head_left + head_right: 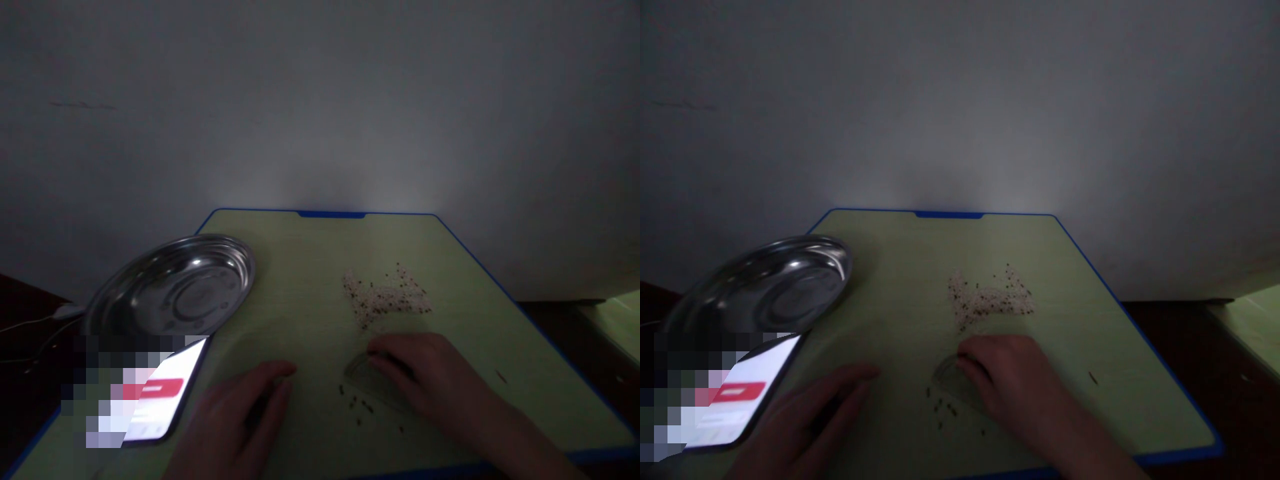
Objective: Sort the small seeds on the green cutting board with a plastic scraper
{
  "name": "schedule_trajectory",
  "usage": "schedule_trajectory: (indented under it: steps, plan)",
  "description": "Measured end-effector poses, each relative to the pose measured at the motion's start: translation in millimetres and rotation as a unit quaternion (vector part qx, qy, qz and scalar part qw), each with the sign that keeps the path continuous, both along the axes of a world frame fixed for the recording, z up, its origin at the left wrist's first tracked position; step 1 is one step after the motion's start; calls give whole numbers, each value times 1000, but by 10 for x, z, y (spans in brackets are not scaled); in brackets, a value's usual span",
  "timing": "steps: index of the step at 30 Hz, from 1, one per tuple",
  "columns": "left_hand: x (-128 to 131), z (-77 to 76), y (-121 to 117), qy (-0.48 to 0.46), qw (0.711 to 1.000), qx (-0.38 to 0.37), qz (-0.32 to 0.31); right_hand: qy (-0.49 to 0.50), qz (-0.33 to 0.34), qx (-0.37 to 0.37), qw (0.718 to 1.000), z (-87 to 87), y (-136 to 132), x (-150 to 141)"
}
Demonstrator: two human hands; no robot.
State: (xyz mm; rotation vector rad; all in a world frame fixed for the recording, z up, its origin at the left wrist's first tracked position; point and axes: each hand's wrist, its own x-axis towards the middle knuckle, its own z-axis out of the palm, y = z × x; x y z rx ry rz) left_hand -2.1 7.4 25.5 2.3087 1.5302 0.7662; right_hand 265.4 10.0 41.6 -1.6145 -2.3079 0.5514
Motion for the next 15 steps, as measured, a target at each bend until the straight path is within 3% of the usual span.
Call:
schedule_trajectory:
  steps: [7,11,15]
  plan:
    - [-3,6,2,6,999,-38,2,-34,-4,8,999,100,171,39]
    - [9,-4,-8,1,999,-43,28,-29,16,0,999,174,258,-152]
    - [9,-3,-22,-14,997,-56,42,-39,33,11,999,144,334,-329]
